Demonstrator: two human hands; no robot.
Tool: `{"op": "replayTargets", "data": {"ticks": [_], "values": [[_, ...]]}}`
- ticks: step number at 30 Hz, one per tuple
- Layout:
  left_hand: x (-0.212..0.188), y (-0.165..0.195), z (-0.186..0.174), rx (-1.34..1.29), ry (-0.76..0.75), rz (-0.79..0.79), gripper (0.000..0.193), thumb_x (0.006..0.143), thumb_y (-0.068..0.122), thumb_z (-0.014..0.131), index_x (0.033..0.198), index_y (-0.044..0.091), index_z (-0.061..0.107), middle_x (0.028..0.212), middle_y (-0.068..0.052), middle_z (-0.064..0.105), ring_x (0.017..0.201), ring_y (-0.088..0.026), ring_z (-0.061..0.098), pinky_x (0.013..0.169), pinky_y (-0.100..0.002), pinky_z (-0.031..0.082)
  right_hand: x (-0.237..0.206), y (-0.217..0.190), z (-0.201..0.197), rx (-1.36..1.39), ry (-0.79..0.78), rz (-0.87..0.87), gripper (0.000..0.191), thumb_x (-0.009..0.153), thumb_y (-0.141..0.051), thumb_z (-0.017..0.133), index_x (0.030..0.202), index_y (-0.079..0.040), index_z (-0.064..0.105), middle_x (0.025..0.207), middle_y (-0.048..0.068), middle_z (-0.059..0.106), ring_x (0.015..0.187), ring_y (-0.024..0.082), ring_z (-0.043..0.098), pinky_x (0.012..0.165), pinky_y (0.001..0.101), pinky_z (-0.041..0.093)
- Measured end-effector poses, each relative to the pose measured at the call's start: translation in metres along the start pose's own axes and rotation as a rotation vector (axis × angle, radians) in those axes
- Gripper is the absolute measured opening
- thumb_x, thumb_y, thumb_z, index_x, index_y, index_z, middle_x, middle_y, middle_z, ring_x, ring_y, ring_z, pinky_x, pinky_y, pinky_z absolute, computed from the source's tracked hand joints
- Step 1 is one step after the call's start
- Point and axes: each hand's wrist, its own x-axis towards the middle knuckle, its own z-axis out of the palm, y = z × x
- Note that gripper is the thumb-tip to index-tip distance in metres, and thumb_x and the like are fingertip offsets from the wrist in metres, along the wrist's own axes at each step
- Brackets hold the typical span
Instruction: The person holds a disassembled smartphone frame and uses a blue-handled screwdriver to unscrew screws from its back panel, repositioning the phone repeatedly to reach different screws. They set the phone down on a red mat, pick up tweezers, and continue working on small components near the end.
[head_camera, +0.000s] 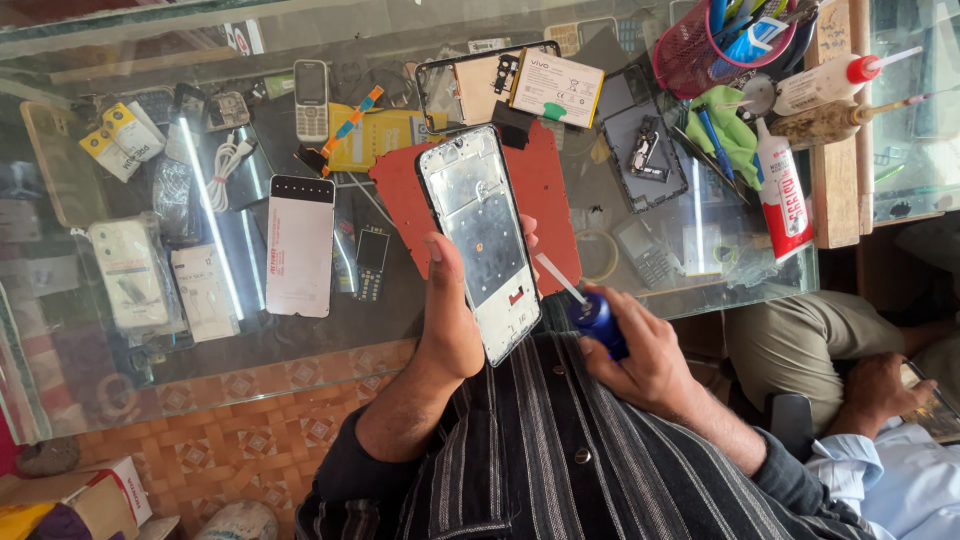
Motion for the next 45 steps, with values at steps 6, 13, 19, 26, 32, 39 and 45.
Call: {"op": "replayTargets", "data": {"ticks": [6, 13, 19, 26, 32, 39, 45], "values": [[-0.0013, -0.0019, -0.0037, -0.074, 0.016, -0.027, 0.087, 0.100, 0.075, 0.034, 0.141, 0.000, 0.052, 0.124, -0.009, 0.061, 0.104, -0.019, 0.060, 0.092, -0.039, 0.052, -0.0017, 0.0019, -0.0014, -0.011, -0.015, -0.037, 0.061, 0.083, -0.010, 0.071, 0.138, 0.006, 0.050, 0.103, 0.021, 0.066, 0.081, 0.032, 0.071, 0.069, 0.0393, 0.059], [-0.0009, -0.0081, -0.0080, -0.116, 0.004, 0.018, 0.088, 0.103, 0.076, 0.036, 0.146, 0.000, 0.051, 0.128, -0.009, 0.059, 0.112, -0.018, 0.058, 0.097, -0.037, 0.050, 0.0011, -0.0036, -0.0016, -0.050, -0.029, -0.081, 0.060, 0.083, -0.008, 0.072, 0.137, 0.008, 0.049, 0.100, 0.021, 0.065, 0.078, 0.035, 0.069, 0.067, 0.0409, 0.059], [0.0008, -0.0055, -0.0061, -0.028, 0.034, 0.010, 0.088, 0.100, 0.076, 0.035, 0.145, 0.002, 0.047, 0.133, -0.009, 0.059, 0.118, -0.018, 0.057, 0.100, -0.038, 0.050, 0.0033, -0.0058, -0.0021, -0.041, -0.039, -0.047, 0.060, 0.084, -0.009, 0.072, 0.137, 0.008, 0.049, 0.099, 0.021, 0.065, 0.076, 0.033, 0.070, 0.066, 0.0400, 0.059], [0.0016, -0.0011, -0.0031, 0.016, 0.007, 0.017, 0.086, 0.102, 0.075, 0.032, 0.144, 0.001, 0.048, 0.132, -0.010, 0.059, 0.117, -0.018, 0.057, 0.100, -0.038, 0.051, 0.0041, -0.0056, -0.0024, -0.030, -0.040, -0.025, 0.059, 0.084, -0.009, 0.071, 0.137, 0.008, 0.050, 0.099, 0.020, 0.065, 0.077, 0.032, 0.070, 0.067, 0.0396, 0.059], [0.0018, -0.0025, -0.0023, -0.017, 0.014, -0.001, 0.085, 0.103, 0.074, 0.032, 0.141, 0.001, 0.051, 0.129, -0.010, 0.060, 0.116, -0.018, 0.057, 0.099, -0.038, 0.051, 0.0030, -0.0018, -0.0010, -0.021, -0.038, 0.008, 0.060, 0.083, -0.009, 0.072, 0.137, 0.006, 0.051, 0.097, 0.018, 0.065, 0.077, 0.031, 0.070, 0.067, 0.0398, 0.058], [0.0007, -0.0019, -0.0041, -0.069, 0.021, -0.030, 0.086, 0.102, 0.075, 0.033, 0.143, 0.001, 0.052, 0.126, -0.010, 0.061, 0.108, -0.020, 0.059, 0.094, -0.038, 0.052, 0.0012, 0.0020, -0.0012, -0.028, -0.031, -0.011, 0.061, 0.083, -0.010, 0.072, 0.138, 0.005, 0.051, 0.099, 0.019, 0.065, 0.078, 0.031, 0.070, 0.068, 0.0394, 0.059], [0.0029, -0.0036, -0.0034, -0.038, 0.045, -0.005, 0.086, 0.099, 0.075, 0.034, 0.143, 0.003, 0.049, 0.131, -0.008, 0.060, 0.116, -0.016, 0.058, 0.099, -0.036, 0.050, 0.0031, -0.0017, -0.0011, -0.049, -0.024, -0.067, 0.060, 0.085, -0.010, 0.073, 0.138, 0.007, 0.049, 0.102, 0.020, 0.065, 0.079, 0.033, 0.070, 0.067, 0.0396, 0.059]]}}
